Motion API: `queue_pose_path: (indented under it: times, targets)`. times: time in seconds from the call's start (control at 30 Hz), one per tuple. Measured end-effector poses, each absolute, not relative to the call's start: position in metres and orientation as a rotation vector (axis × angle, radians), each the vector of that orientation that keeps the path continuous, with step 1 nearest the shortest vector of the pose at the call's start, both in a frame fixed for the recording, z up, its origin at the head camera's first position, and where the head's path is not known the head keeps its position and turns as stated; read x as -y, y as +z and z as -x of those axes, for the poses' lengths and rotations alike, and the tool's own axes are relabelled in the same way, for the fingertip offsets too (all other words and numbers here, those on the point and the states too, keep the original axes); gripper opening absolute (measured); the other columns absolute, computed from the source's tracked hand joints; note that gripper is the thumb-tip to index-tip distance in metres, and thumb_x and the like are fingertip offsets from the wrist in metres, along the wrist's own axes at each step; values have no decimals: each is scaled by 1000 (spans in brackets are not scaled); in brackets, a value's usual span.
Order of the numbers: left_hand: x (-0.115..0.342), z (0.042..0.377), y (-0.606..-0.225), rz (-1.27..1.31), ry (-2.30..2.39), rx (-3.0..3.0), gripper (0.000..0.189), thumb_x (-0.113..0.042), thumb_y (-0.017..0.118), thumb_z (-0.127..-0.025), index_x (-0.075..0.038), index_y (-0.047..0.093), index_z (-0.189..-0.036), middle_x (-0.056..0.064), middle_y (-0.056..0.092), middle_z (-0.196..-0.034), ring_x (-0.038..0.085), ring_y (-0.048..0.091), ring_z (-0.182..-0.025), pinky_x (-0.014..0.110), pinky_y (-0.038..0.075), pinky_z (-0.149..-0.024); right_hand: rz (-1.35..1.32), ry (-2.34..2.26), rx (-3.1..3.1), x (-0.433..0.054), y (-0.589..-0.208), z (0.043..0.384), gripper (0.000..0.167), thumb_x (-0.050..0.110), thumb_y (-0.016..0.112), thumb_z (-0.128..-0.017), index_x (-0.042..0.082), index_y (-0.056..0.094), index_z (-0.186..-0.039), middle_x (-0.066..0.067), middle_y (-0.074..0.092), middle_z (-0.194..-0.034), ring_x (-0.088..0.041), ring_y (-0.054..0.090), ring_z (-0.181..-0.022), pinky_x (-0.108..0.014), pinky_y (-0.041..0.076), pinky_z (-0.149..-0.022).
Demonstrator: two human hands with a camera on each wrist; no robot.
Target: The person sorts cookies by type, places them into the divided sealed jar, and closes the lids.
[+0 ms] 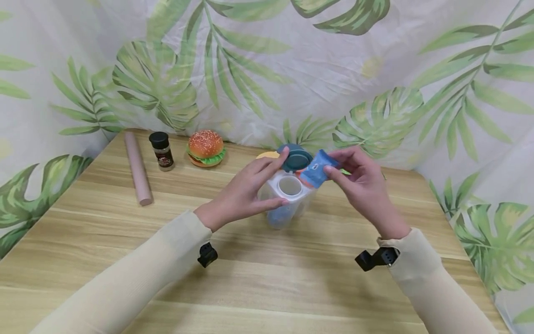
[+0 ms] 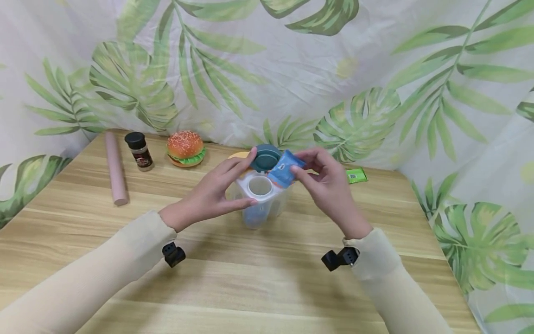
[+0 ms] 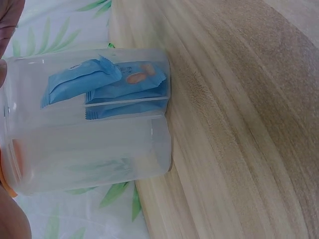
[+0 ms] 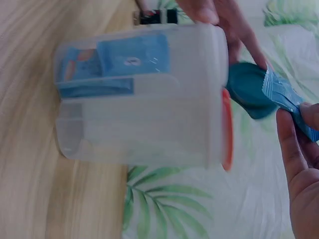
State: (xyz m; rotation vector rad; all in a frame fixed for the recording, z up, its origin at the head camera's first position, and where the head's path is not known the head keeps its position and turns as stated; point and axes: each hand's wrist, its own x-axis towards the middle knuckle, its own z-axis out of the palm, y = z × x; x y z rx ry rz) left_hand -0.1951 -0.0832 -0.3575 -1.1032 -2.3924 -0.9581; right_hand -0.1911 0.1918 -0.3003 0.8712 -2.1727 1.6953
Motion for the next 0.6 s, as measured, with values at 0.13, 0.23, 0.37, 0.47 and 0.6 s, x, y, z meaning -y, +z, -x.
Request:
queue_pose_path:
  times: [0.13,0.23,0.37,0.47,0.6]
  targets:
    - [83,196,-357,1097,-947,2398,103,-35,84,-90,-13,20,-169,14,57,-145,27,55,-133,46,46,-116,-948,1618,2236,-177,-304,190,24,-18,66,-93,-15,61,-116,-3,67,-112,-5,69,-90,-22,63,-75]
    - [84,195,-358,1086,-937,2406,104,-36,84,-90,-14,20,-169,14,57,-145,27,55,-133,46,46,-116,-972,1565,2278,-168,-306,188,23,-15,66,-94,-13,61,-115,-15,66,-116,-3,70,-94,-22,63,-79]
    - [84,195,-357,1080,-933,2419,103,-37,83,-91,-15,19,-169,14,56,-145,27,55,-133,46,46,-116,-982,1476,2320,-163,-308,187,20,-12,68,-94,-10,63,-113,-22,68,-115,-1,70,-95,-19,62,-81]
    - [84,195,-356,1084,-932,2418,102,-37,83,-91,-15,20,-169,14,57,-145,26,55,-133,46,46,-116,-1006,1368,2345,-161,-311,187,19,-9,72,-93,-6,66,-111,-20,71,-112,-8,72,-95,-18,61,-82]
    - [83,196,-358,1091,-932,2401,101,-36,84,-91,-13,22,-168,14,57,-144,27,55,-133,46,46,-116,-1055,1217,2345,-159,-312,187,20,-6,76,-91,-2,69,-109,-15,75,-111,-21,75,-96,-23,63,-84]
